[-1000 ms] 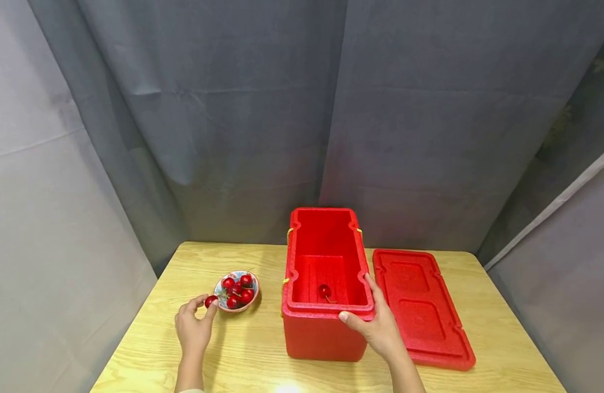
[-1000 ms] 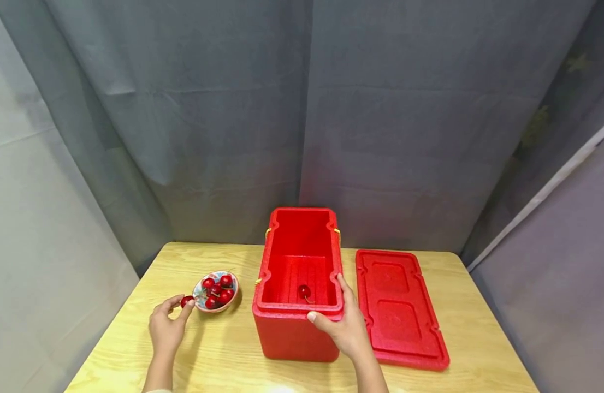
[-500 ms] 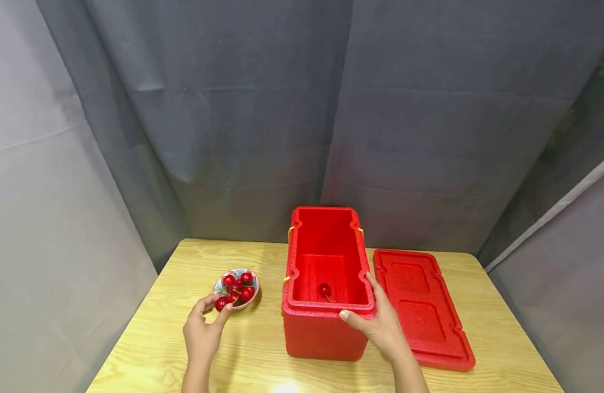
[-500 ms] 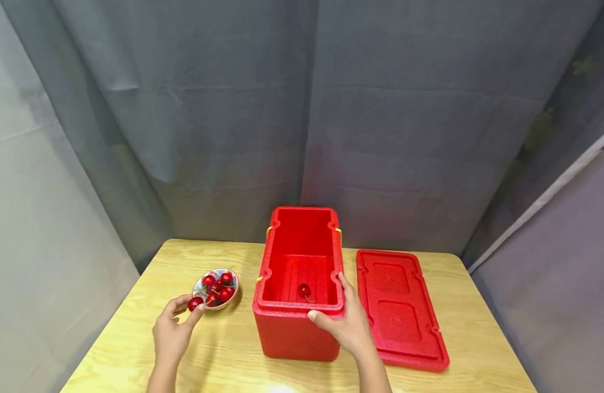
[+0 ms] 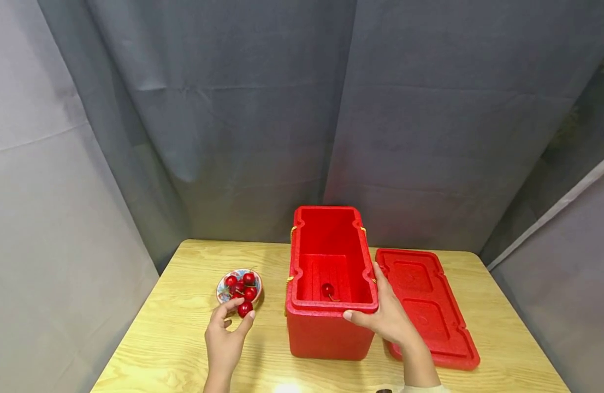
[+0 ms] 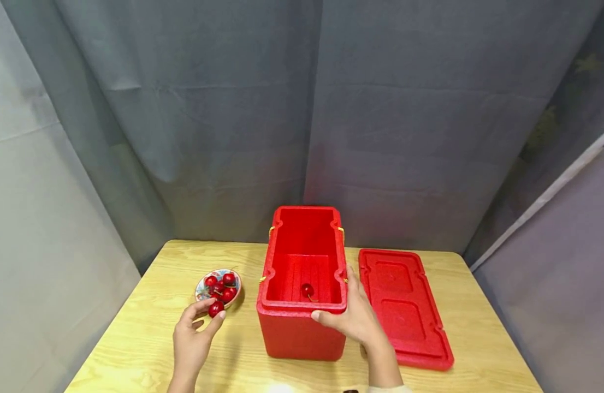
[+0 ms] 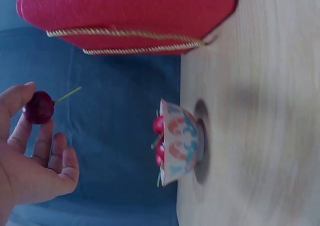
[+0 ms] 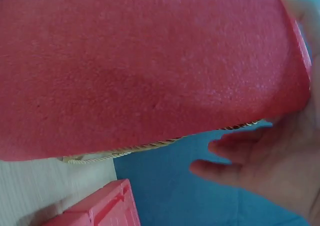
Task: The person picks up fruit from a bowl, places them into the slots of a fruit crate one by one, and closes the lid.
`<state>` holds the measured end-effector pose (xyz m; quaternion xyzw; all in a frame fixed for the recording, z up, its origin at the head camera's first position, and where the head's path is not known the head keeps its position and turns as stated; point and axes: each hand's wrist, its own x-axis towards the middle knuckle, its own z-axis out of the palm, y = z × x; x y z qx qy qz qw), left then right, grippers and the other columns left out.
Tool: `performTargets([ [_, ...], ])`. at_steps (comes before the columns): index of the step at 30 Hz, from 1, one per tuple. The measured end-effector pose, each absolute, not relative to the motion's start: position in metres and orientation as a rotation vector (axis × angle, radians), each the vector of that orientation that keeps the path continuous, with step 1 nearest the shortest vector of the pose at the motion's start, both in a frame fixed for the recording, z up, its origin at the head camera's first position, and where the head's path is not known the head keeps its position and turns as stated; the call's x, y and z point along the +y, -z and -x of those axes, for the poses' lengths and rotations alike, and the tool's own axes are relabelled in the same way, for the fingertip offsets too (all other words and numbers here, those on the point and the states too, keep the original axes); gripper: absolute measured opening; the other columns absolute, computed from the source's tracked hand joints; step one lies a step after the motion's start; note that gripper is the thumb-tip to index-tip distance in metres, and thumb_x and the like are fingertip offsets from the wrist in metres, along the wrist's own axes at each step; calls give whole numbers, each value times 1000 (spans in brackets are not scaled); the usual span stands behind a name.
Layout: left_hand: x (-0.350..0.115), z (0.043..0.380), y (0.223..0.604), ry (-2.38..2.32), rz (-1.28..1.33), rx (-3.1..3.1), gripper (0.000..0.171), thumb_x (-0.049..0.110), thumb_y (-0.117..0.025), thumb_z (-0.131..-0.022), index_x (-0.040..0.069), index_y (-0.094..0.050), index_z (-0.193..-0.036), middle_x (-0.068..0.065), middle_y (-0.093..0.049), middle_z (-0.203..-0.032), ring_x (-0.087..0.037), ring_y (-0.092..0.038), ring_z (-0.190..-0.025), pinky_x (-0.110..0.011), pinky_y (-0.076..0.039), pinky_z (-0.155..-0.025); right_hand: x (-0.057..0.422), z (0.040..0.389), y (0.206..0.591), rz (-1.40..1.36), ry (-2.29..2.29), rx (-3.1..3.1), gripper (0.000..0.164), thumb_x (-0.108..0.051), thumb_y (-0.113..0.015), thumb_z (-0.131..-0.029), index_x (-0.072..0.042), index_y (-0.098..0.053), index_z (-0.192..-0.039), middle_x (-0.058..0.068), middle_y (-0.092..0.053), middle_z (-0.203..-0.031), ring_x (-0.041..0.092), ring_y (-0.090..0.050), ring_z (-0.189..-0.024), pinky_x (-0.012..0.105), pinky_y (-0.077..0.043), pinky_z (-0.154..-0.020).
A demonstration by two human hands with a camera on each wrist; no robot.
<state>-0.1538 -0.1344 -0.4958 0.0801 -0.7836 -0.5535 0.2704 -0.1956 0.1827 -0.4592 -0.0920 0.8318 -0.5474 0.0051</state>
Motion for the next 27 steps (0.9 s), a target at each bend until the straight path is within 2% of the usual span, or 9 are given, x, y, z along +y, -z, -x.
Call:
performTargets([
  [3,-127,155,492,1532,-188,-2077,33,6,-80,-71,8,-67,-102,-1,-61,-95,-15,-53,-90,-38,-39,-75,182,199,461,315,1756,2560,115,-33,-83,-65,-23,-6,-150,10,-27,-143,35,-41,-118,40,-51,-78],
  [8,-113,160,479,1623,-124,-1998,33,6,-79,-72,9,-67,-103,-3,-62,-96,-19,-54,-90,-37,-41,-76,182,198,461,179,1748,2491,115,-36,-82,-66,-28,-3,-150,11,-23,-147,36,-36,-122,47,-48,-82],
  [12,-101,165,470,1677,-99,-1944,33,5,-78,-73,9,-67,-103,-3,-62,-97,-19,-55,-89,-34,-42,-75,184,196,457,156,1690,2497,116,-37,-82,-67,-28,-1,-149,11,-21,-148,36,-35,-123,49,-46,-84],
  [16,-94,170,462,1747,-102,-1888,38,3,-77,-73,6,-64,-109,-6,-62,-100,-20,-54,-91,-30,-42,-76,184,196,454,174,1682,2490,116,-37,-82,-67,-26,0,-150,11,-23,-147,35,-37,-121,46,-48,-82],
  [19,-93,173,453,1820,-128,-1862,42,1,-77,-74,5,-61,-113,-8,-62,-103,-21,-53,-94,-32,-42,-80,183,196,455,172,1690,2481,116,-36,-82,-67,-25,0,-150,11,-23,-147,35,-38,-121,45,-48,-81],
  [25,-87,166,407,1798,-132,-1895,33,-5,-73,-75,-6,-62,-106,-17,-63,-95,-30,-54,-88,-27,-43,-74,182,196,458,178,1706,2474,115,-35,-81,-68,-24,0,-150,9,-22,-147,35,-39,-121,45,-48,-81],
  [27,-88,171,403,1774,-101,-1896,32,-4,-73,-75,-5,-63,-105,-17,-63,-94,-32,-54,-88,-30,-43,-73,181,196,459,184,1720,2462,115,-34,-81,-68,-25,-1,-149,10,-26,-146,34,-40,-120,44,-49,-81],
])
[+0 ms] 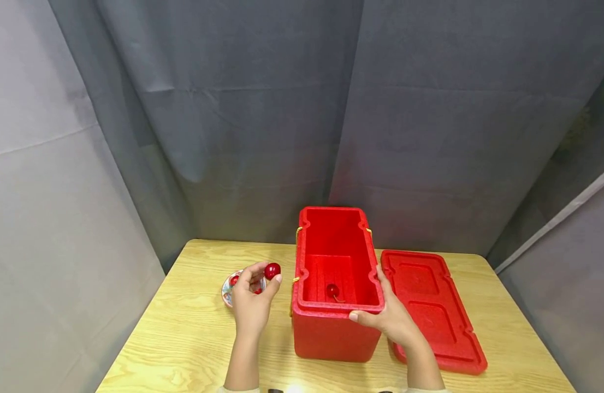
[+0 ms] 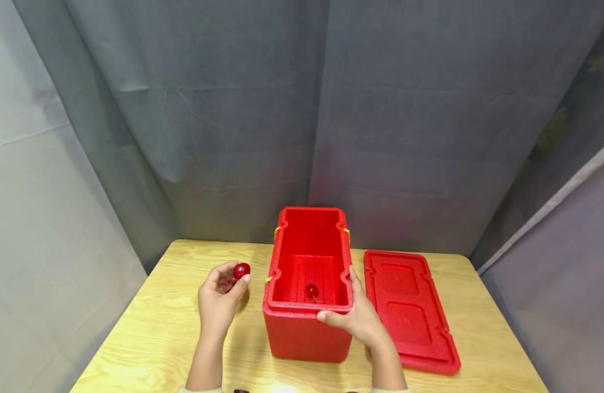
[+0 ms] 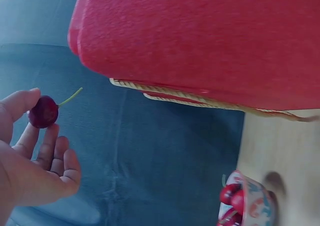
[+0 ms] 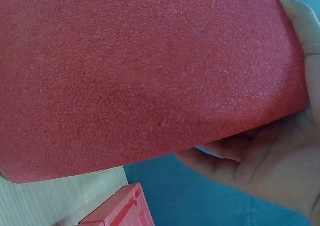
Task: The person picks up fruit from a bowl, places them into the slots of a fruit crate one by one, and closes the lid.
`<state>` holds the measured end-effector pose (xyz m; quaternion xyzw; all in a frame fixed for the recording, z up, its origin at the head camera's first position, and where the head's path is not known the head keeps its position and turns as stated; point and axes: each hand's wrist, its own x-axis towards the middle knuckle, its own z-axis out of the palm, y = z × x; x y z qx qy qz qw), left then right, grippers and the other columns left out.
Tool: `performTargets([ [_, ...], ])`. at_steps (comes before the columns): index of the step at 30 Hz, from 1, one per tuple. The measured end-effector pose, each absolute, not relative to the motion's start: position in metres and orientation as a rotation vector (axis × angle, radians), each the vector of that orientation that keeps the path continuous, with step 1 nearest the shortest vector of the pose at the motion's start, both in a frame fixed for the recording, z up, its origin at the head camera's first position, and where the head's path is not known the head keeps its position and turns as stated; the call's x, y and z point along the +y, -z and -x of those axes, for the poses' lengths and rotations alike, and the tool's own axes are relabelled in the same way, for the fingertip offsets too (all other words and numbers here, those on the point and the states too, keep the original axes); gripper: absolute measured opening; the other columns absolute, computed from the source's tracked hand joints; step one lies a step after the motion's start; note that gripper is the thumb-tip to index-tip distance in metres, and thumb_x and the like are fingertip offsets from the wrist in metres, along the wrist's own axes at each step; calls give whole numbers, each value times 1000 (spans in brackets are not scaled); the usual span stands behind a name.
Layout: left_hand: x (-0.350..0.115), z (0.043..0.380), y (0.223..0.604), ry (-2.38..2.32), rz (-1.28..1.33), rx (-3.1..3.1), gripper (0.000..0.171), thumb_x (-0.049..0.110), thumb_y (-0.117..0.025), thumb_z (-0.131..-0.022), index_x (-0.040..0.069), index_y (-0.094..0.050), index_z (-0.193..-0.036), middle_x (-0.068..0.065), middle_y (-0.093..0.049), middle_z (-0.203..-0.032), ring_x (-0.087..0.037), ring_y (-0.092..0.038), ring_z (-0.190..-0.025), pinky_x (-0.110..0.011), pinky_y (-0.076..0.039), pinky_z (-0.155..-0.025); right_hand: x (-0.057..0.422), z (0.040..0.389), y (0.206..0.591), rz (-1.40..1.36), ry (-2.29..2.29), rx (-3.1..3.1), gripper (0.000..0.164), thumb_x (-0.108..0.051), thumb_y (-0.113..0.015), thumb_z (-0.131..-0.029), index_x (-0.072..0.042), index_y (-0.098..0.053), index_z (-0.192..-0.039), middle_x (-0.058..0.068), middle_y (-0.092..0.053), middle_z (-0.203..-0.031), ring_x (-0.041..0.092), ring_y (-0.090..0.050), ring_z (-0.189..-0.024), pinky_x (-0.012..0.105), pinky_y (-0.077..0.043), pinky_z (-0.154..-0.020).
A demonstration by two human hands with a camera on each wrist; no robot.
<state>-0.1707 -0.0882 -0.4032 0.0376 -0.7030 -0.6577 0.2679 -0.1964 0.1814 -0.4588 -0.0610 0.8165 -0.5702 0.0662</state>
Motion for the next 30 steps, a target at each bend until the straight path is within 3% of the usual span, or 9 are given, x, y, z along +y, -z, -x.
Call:
performTargets([
  [8,-92,200,412,1752,23,-1966,32,9,-77,-75,12,-70,-106,-2,-66,-96,-19,-58,-88,-38,-42,-73,184,195,460,201,1724,2436,115,-32,-81,-67,-24,-1,-149,15,-31,-142,35,-43,-118,43,-49,-80],
  [15,-86,221,396,1918,62,-2071,40,9,-76,-76,13,-64,-114,-5,-65,-95,-22,-58,-88,-37,-45,-74,186,196,461,186,1743,2403,114,-31,-81,-68,-26,-1,-149,13,-30,-143,35,-41,-119,43,-50,-79],
  [22,-84,246,371,1908,227,-2251,30,7,-75,-76,4,-67,-105,-8,-66,-94,-24,-61,-85,-34,-51,-72,182,195,463,178,1754,2412,115,-31,-82,-66,-25,-3,-149,13,-34,-141,34,-43,-116,41,-51,-77],
  [30,-75,279,346,1889,334,-2433,34,9,-74,-78,5,-66,-111,-7,-65,-94,-22,-58,-86,-31,-49,-67,183,200,461,204,1800,2392,114,-30,-83,-66,-27,-5,-149,10,-34,-140,35,-43,-117,39,-51,-76],
])
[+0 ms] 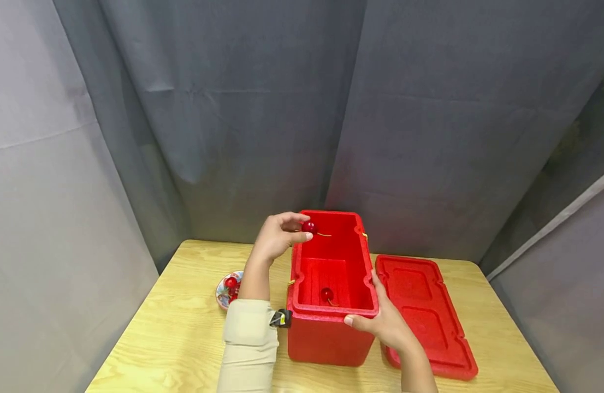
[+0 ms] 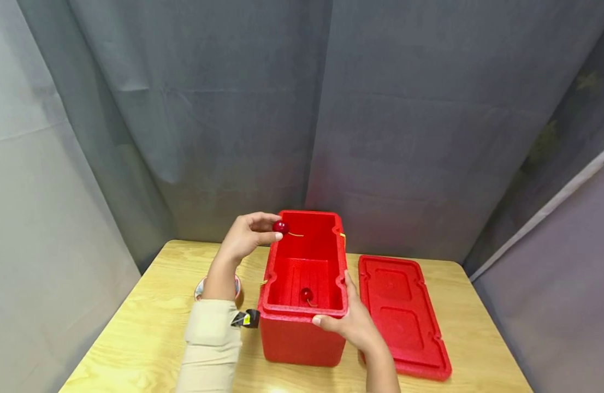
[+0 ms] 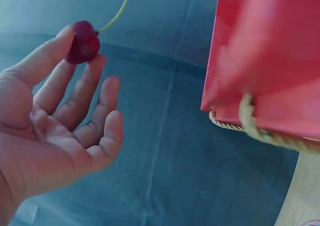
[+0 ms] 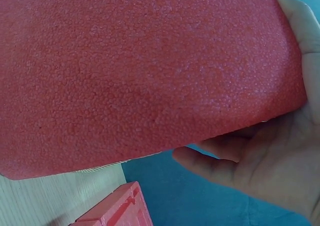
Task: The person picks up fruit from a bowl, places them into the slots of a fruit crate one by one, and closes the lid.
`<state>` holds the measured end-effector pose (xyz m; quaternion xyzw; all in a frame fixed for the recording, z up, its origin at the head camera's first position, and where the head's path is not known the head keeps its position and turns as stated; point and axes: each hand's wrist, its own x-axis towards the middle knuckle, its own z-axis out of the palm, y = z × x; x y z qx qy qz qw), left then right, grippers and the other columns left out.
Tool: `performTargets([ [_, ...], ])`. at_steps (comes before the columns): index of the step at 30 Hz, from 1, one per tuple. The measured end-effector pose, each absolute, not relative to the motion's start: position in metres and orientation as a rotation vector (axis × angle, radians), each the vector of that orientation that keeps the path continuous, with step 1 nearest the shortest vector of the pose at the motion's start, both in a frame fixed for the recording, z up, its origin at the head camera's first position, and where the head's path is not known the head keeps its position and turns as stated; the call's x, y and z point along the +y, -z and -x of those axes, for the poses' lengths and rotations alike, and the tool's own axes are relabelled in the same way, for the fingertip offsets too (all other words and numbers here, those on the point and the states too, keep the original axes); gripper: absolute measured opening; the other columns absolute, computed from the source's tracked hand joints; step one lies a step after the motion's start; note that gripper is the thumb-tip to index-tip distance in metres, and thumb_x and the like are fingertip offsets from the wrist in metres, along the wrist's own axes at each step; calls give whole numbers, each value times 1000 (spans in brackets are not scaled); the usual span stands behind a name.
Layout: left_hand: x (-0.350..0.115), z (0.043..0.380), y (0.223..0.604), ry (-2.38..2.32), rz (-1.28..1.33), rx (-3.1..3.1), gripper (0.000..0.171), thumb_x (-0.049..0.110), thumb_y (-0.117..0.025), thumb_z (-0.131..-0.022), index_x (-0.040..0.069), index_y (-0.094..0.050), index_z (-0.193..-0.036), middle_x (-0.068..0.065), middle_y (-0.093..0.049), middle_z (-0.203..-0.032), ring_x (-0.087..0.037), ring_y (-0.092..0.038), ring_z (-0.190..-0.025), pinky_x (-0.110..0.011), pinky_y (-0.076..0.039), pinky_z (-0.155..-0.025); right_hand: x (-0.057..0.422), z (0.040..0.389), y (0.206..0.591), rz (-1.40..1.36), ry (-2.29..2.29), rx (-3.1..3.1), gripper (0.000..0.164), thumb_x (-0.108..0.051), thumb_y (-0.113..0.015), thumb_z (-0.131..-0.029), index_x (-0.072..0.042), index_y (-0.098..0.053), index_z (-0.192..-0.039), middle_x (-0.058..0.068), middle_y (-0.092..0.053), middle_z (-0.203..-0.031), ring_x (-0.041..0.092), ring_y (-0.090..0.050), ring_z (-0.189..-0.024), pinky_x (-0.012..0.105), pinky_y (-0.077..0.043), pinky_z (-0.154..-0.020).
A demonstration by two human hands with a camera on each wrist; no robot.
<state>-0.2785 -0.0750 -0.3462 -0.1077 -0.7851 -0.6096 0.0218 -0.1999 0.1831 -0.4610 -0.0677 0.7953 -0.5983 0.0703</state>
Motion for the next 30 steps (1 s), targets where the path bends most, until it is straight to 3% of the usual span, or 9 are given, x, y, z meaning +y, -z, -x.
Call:
performTargets([
  [4,-67,292,338,1940,308,-2500,35,8,-75,-76,4,-66,-110,-9,-65,-92,-22,-58,-84,-30,-47,-62,185,199,460,208,1811,2379,113,-29,-83,-66,-27,-5,-149,10,-37,-137,35,-43,-116,39,-51,-75],
  [10,-51,310,337,1886,321,-2637,28,8,-75,-74,3,-65,-100,-8,-64,-88,-23,-59,-83,-31,-48,-70,186,198,459,232,1835,2349,111,-26,-82,-67,-29,-6,-148,8,-40,-133,35,-45,-114,39,-51,-76],
  [15,-36,325,344,1772,331,-2769,28,9,-75,-75,3,-66,-101,-5,-62,-92,-22,-56,-87,-31,-48,-73,188,199,457,204,1809,2373,111,-29,-83,-67,-28,-7,-148,8,-40,-134,35,-45,-114,40,-51,-76],
  [24,-33,340,354,1684,160,-2906,26,11,-76,-75,3,-68,-99,-5,-61,-84,-16,-50,-59,-24,-39,-52,185,201,457,193,1805,2375,111,-30,-83,-66,-29,-8,-148,5,-41,-132,31,-46,-112,40,-51,-76],
  [27,-34,340,354,1675,177,-2994,27,13,-75,-77,5,-68,-102,-3,-62,-87,-17,-54,-64,-24,-39,-53,184,201,458,199,1816,2364,110,-29,-83,-66,-30,-9,-148,5,-42,-131,31,-46,-112,40,-51,-76],
  [30,-35,338,355,1676,203,-3050,28,14,-74,-78,6,-68,-103,-3,-62,-92,-20,-58,-73,-30,-45,-64,183,200,458,199,1817,2360,111,-29,-84,-65,-28,-9,-148,5,-42,-131,31,-46,-112,40,-51,-76],
])
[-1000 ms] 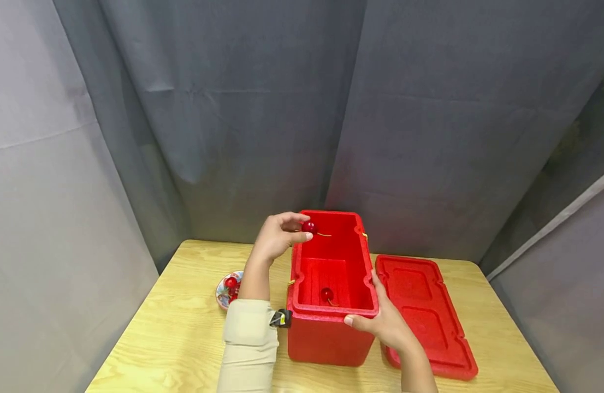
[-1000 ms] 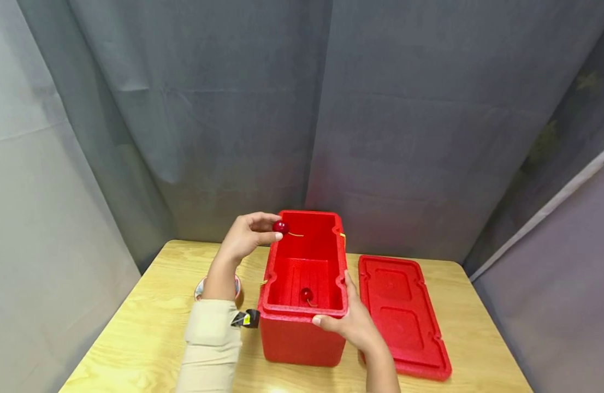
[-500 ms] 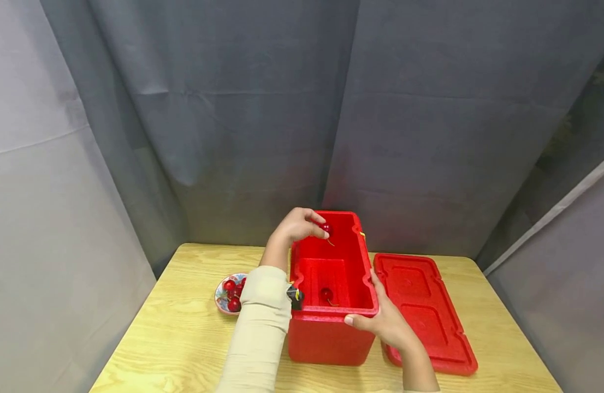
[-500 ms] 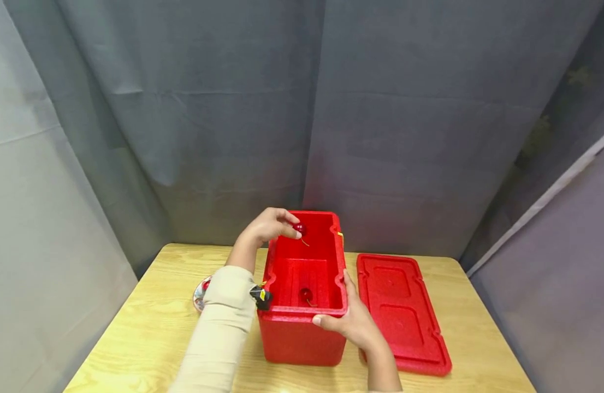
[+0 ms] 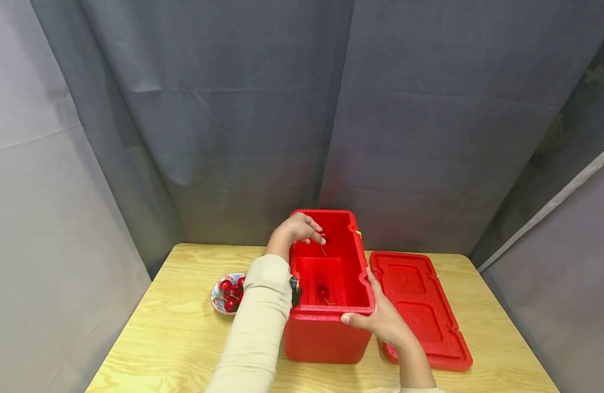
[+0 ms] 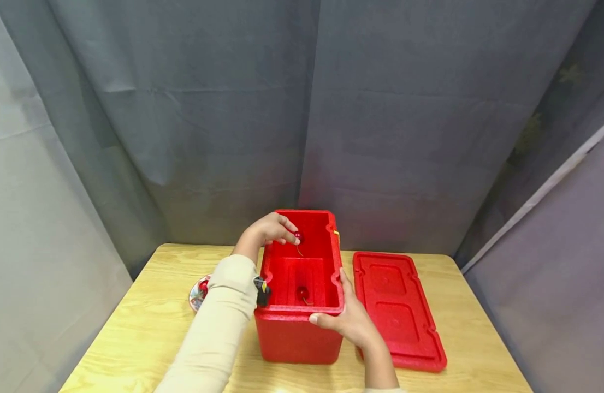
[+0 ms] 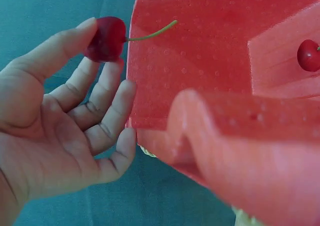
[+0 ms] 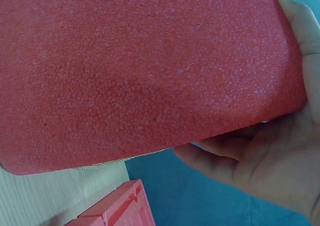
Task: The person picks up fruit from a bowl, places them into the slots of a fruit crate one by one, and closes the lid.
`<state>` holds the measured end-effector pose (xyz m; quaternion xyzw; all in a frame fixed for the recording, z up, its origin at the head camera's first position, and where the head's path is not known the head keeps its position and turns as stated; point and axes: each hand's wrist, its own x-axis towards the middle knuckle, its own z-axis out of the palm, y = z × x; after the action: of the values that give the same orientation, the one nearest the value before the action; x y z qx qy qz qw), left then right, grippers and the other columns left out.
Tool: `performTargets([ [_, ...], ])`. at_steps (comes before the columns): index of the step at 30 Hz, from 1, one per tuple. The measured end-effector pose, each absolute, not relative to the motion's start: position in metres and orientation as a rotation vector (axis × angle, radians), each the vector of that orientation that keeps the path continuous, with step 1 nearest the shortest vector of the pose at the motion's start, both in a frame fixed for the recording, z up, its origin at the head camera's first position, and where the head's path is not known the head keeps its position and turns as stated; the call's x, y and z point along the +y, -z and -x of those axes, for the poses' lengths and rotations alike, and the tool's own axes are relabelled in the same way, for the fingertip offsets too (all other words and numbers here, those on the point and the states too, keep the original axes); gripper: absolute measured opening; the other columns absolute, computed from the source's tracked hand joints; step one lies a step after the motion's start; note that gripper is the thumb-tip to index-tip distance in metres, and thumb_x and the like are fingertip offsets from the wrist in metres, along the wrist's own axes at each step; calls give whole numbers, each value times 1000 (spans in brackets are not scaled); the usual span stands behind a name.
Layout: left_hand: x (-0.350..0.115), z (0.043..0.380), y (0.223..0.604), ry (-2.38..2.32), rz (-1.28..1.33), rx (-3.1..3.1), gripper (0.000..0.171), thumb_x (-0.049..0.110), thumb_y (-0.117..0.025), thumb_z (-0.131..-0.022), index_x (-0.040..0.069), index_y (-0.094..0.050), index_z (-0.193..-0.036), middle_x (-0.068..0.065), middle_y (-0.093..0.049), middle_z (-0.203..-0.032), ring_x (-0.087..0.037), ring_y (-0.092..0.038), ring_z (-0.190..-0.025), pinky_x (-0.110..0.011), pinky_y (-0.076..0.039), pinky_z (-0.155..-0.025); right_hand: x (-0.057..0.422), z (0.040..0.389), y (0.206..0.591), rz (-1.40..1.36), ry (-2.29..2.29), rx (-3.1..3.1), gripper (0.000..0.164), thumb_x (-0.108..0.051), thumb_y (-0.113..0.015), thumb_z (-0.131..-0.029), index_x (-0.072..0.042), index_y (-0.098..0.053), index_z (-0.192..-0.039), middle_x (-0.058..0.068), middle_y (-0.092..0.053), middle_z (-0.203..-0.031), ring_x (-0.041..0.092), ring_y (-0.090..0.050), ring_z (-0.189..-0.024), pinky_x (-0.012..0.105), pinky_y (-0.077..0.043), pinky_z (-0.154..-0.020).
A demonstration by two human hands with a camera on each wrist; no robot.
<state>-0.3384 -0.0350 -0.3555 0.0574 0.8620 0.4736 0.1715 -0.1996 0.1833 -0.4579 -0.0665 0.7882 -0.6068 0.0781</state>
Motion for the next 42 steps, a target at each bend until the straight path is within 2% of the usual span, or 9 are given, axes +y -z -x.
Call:
performTargets([
  [4,-36,337,358,-1359,-194,2415,29,12,-74,-78,3,-65,-105,-6,-60,-99,-26,-60,-84,-37,-47,-80,184,198,457,218,1804,2376,112,-28,-83,-65,-26,-8,-148,6,-41,-132,31,-46,-112,39,-51,-76],
  [11,-39,335,352,-1318,-168,2416,40,21,-76,-76,10,-60,-112,-5,-56,-104,-26,-60,-91,-38,-44,-76,185,196,452,265,1811,2373,112,-25,-82,-67,-25,-5,-149,11,-39,-135,32,-47,-112,40,-51,-77],
  [18,-44,329,345,-1306,-220,2427,45,18,-75,-77,11,-58,-117,-8,-55,-110,-33,-56,-103,-38,-46,-77,182,200,453,269,1841,2347,111,-25,-82,-67,-26,-6,-148,8,-39,-134,33,-45,-113,40,-51,-76],
  [23,-61,310,343,-1274,-339,2501,45,19,-73,-78,10,-57,-119,-7,-53,-115,-27,-53,-98,-40,-50,-78,174,197,458,255,1837,2322,112,-27,-83,-66,-27,-6,-148,9,-38,-135,36,-43,-115,39,-51,-76],
  [31,-85,265,345,-1445,-456,2615,44,18,-73,-78,11,-58,-119,-7,-58,-106,-22,-55,-96,-34,-51,-71,172,195,456,247,1842,2340,113,-26,-83,-65,-27,-6,-148,8,-39,-135,34,-44,-114,40,-52,-75],
  [36,-90,241,365,-1633,-460,2630,46,15,-72,-79,12,-57,-123,-6,-58,-107,-25,-55,-95,-35,-48,-76,174,195,454,254,1829,2349,115,-26,-83,-66,-27,-4,-149,10,-36,-137,34,-43,-116,40,-51,-76],
  [42,-100,220,399,-1880,-380,2650,48,15,-73,-79,15,-56,-124,-10,-58,-112,-28,-54,-99,-44,-44,-82,173,197,453,253,1811,2366,115,-27,-83,-66,-27,-3,-149,14,-34,-140,38,-41,-118,41,-51,-77],
])
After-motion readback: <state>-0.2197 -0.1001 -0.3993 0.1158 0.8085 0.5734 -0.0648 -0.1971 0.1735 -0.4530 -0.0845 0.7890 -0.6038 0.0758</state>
